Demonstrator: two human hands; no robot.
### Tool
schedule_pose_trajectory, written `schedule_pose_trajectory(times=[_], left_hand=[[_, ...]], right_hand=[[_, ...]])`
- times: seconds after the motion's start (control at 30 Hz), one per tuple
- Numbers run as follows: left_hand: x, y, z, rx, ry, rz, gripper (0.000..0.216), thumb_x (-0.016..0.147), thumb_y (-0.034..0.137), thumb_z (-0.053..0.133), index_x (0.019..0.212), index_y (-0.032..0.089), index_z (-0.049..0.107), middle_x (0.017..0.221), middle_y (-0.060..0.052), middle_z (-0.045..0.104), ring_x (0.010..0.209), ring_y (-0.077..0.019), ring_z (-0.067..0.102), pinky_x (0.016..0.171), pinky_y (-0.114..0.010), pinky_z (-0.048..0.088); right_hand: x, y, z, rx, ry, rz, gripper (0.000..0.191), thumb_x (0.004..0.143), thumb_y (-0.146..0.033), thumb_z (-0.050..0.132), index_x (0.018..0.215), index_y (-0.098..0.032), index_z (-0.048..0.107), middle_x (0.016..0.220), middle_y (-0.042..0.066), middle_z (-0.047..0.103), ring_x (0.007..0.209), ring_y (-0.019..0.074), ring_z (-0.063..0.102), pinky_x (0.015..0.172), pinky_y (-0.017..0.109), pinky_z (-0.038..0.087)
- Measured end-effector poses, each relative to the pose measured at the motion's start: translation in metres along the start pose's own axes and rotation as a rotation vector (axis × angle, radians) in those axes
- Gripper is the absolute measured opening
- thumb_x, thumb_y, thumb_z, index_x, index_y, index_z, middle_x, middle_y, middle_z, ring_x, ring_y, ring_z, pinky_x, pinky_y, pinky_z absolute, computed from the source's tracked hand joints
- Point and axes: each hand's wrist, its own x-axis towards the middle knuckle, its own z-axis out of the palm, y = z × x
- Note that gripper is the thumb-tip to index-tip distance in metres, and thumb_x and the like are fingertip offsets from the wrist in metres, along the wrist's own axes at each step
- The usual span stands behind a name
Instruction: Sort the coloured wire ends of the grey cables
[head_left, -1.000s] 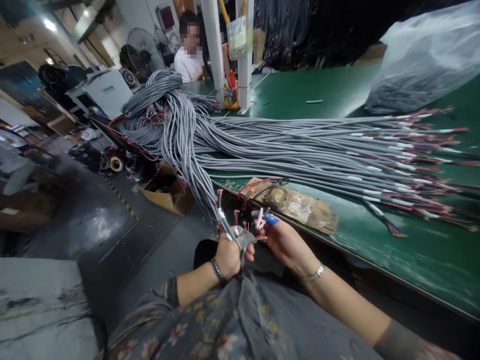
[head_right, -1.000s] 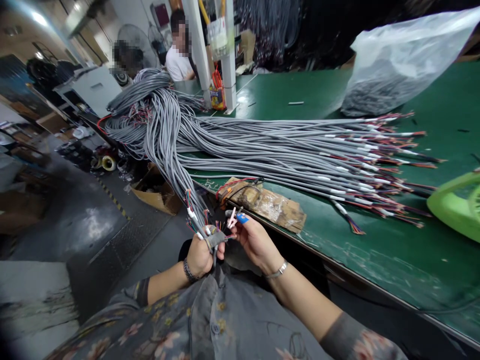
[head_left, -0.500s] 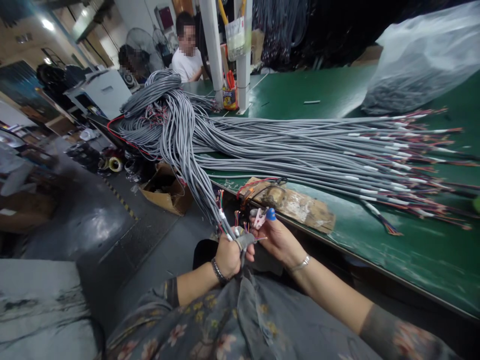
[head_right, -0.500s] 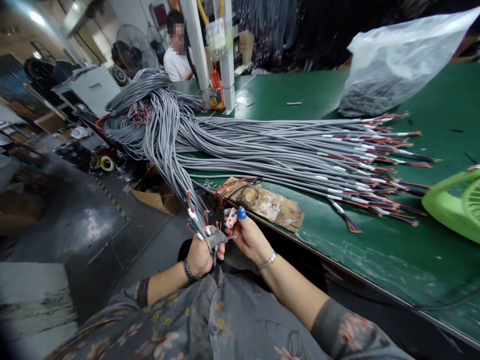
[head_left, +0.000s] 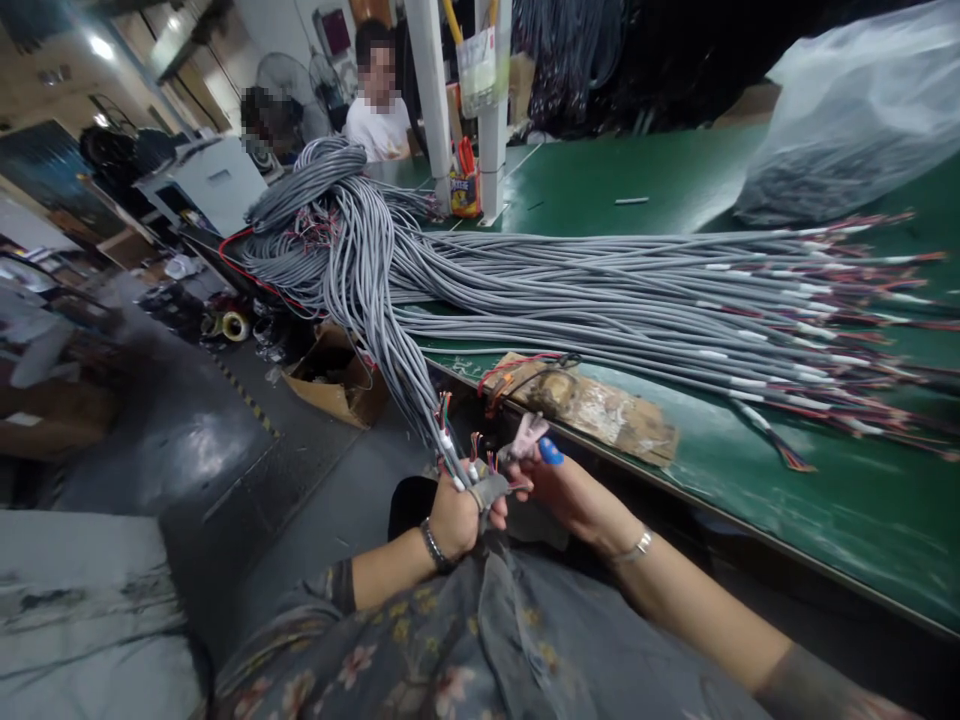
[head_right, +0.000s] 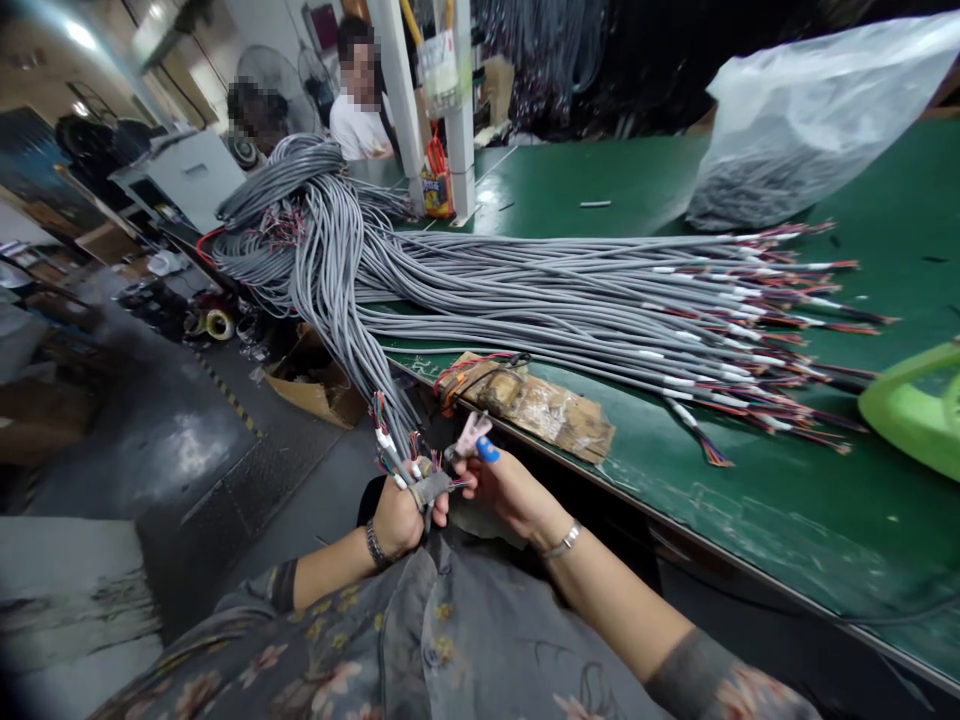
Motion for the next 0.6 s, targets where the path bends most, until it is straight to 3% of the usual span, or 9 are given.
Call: schedule_pose_trajectory(times=[0.17,0.33,0.47,0.6], left_hand=[[-0.001,0.001,-0.005,0.146,-0.118,-0.013,0.038,0.056,0.047,0.075,0.058,0.015,0.055,0.045,0.001,0.056,0.035,-0.0087,0.050,0.036,-0.019,0.040],[-0.001,0.006,-0.007,0.272,-0.259,-0.118,0.035,0.053,0.043,0.077,0.055,0.015,0.056,0.043,-0.001,0.057,0.035,-0.0115,0.052,0.037,-0.021,0.041],[0.001,0.006,-0.008,0.248,-0.185,-0.089,0.040,0.055,0.049,0.074,0.052,0.014,0.056,0.043,-0.002,0.057,0.034,-0.0113,0.052,0.036,-0.020,0.039],[0.003,0.003,-0.005,0.117,-0.048,-0.052,0.046,0.055,0.057,0.072,0.055,0.014,0.055,0.042,-0.001,0.057,0.032,-0.0108,0.051,0.035,-0.020,0.039]], right_hand=[[-0.010,-0.003,0.006,-0.203,-0.087,0.018,0.031,0.066,-0.045,0.076,0.070,-0.019,0.060,0.054,0.000,0.063,0.051,0.0145,0.056,0.054,0.027,0.041],[-0.015,-0.007,0.010,-0.448,-0.104,-0.083,0.029,0.068,-0.046,0.072,0.070,-0.019,0.063,0.057,0.000,0.064,0.050,0.0149,0.056,0.054,0.029,0.044],[-0.018,-0.010,0.003,-0.597,0.052,-0.266,0.027,0.069,-0.047,0.070,0.069,-0.021,0.067,0.067,0.002,0.065,0.063,0.0173,0.056,0.062,0.030,0.045],[-0.021,-0.001,-0.002,-0.469,0.106,-0.216,0.030,0.065,-0.048,0.074,0.075,-0.021,0.065,0.070,0.001,0.064,0.064,0.0164,0.055,0.063,0.031,0.045]])
